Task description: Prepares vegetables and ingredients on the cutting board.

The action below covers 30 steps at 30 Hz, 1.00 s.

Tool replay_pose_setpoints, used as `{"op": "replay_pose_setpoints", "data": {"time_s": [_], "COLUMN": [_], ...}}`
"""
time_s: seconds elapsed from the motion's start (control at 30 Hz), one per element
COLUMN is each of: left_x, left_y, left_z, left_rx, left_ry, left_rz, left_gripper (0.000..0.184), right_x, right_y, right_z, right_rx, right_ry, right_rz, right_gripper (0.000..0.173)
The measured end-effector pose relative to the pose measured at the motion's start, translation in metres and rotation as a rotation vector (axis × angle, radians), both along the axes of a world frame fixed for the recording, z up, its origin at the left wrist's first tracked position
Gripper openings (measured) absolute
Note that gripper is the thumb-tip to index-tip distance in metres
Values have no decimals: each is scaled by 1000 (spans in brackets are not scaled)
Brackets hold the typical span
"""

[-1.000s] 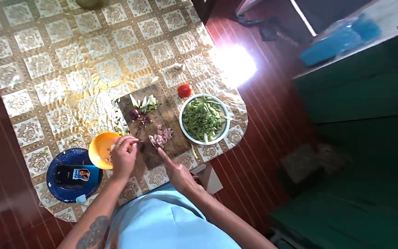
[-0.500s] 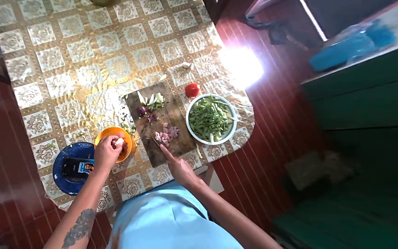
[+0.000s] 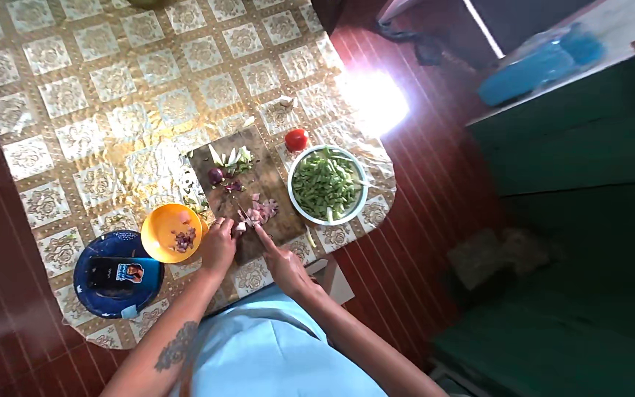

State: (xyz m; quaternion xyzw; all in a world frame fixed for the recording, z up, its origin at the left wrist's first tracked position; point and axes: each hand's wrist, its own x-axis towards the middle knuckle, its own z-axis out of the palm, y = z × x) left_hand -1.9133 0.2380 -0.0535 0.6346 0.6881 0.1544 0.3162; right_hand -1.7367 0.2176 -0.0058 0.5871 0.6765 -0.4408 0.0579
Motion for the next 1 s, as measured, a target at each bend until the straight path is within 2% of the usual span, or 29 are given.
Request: {"op": "replay_pose_setpoints", "data": {"time_s": [0.1, 0.47, 0.73, 0.83, 0.9, 1.0], "left_x": [-4, 0, -1, 0, -1, -1], "left_y": [-5, -10, -11, -9, -9, -12], "left_z": [-6, -7, -13, -10, -10, -14], "left_rx": [76, 101, 125, 110, 113, 139], "left_ry": [-16, -20, -21, -47, -70, -63], "left_rz": [3, 87, 93, 126, 131, 85], "left_gripper": [17, 12, 13, 11, 11, 8], "right_x": [0, 0, -41, -22, -15, -33], "right_y": [-4, -15, 28, -3, -14, 12], "right_z": [2, 1, -15, -20, -14, -14], "right_rx": [-26, -119, -99, -25, -73, -75], "right_ry": [-8, -10, -18, -15, -45, -45], "right_rz": [9, 68, 80, 66, 66, 44], "right_gripper": [58, 61, 62, 65, 64, 63]}}
